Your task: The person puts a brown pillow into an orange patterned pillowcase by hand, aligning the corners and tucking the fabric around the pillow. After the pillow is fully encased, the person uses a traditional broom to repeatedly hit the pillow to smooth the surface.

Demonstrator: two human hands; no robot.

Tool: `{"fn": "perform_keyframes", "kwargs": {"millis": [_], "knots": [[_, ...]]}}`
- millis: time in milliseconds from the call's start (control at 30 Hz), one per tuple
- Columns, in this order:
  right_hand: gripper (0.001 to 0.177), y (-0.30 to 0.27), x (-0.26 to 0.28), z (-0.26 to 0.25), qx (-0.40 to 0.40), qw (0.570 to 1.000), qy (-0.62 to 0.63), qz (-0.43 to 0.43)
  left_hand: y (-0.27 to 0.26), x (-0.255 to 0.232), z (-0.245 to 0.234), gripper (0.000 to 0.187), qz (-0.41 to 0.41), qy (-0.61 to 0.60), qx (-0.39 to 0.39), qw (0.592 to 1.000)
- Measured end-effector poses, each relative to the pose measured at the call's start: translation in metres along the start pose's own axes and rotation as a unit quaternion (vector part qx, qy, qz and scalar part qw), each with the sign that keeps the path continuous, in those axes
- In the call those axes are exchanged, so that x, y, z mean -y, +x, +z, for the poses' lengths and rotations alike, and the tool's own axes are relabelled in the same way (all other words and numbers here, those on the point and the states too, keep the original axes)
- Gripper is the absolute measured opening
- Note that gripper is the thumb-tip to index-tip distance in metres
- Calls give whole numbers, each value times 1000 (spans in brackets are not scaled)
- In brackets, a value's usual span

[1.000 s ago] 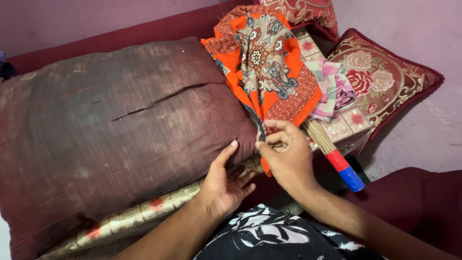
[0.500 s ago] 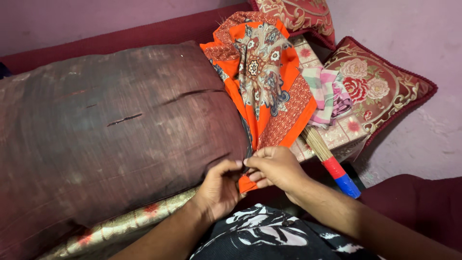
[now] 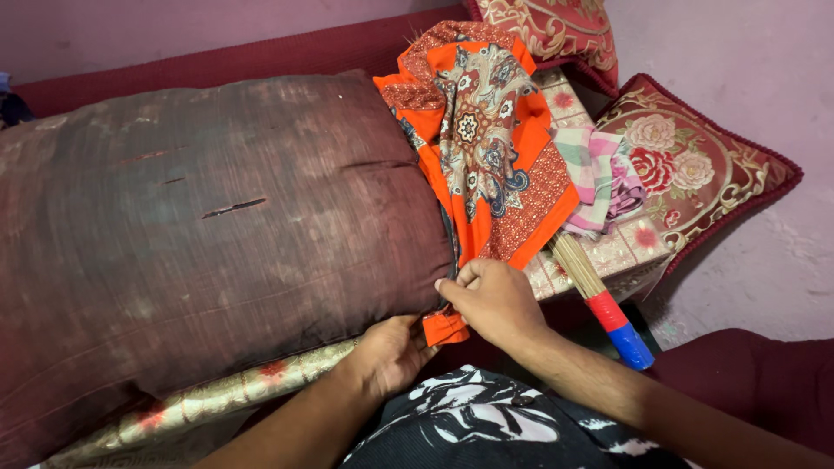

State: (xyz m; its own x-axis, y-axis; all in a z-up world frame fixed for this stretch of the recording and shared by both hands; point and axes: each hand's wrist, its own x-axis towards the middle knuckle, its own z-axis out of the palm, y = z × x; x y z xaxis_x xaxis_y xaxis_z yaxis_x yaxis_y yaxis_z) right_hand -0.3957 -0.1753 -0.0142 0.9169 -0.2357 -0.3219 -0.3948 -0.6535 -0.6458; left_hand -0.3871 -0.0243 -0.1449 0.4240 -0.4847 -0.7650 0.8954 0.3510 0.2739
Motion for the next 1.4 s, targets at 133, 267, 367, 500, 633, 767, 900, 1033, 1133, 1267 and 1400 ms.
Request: {"fn": "perform_keyframes", "kwargs": {"millis": [133, 267, 367, 500, 633, 767, 900, 1033, 1133, 1267, 1400], "knots": [[30, 2, 4, -3, -54, 997, -22, -43, 14, -5, -20, 31, -62, 23, 18, 998], [29, 11, 7, -1, -43, 996, -8, -74, 22, 7, -44, 16, -59, -18, 41, 997], [27, 12, 11, 6, -18, 997, 39, -67, 4, 7, -29, 9, -53, -101, -83, 990], [25, 14, 22, 14, 25, 980, 188, -57, -50, -14, 9, 17, -32, -168, -49, 984], [21, 25, 36, 16, 127, 934, 330, -55, -74, -21, 25, 15, 33, -218, -84, 972], [20, 26, 41, 16, 134, 949, 284, -39, -62, -16, 18, 9, 57, -234, -143, 960], [32, 28, 45, 15, 44, 997, 68, -3, -52, -16, 7, 8, -6, -136, -185, 973], [40, 36, 43, 13, -23, 1000, 15, -3, -70, -26, 4, 12, -46, -62, -178, 981], [41, 51, 38, 9, -64, 998, 18, 9, -97, -42, 6, 21, -82, 62, -161, 982], [49, 69, 37, 0, -97, 995, -18, 3, -127, -76, 13, 44, -85, 302, -134, 940], [58, 95, 40, -10, -167, 976, -106, -91, -132, -120, 22, 50, 19, 367, -138, 920]]}}
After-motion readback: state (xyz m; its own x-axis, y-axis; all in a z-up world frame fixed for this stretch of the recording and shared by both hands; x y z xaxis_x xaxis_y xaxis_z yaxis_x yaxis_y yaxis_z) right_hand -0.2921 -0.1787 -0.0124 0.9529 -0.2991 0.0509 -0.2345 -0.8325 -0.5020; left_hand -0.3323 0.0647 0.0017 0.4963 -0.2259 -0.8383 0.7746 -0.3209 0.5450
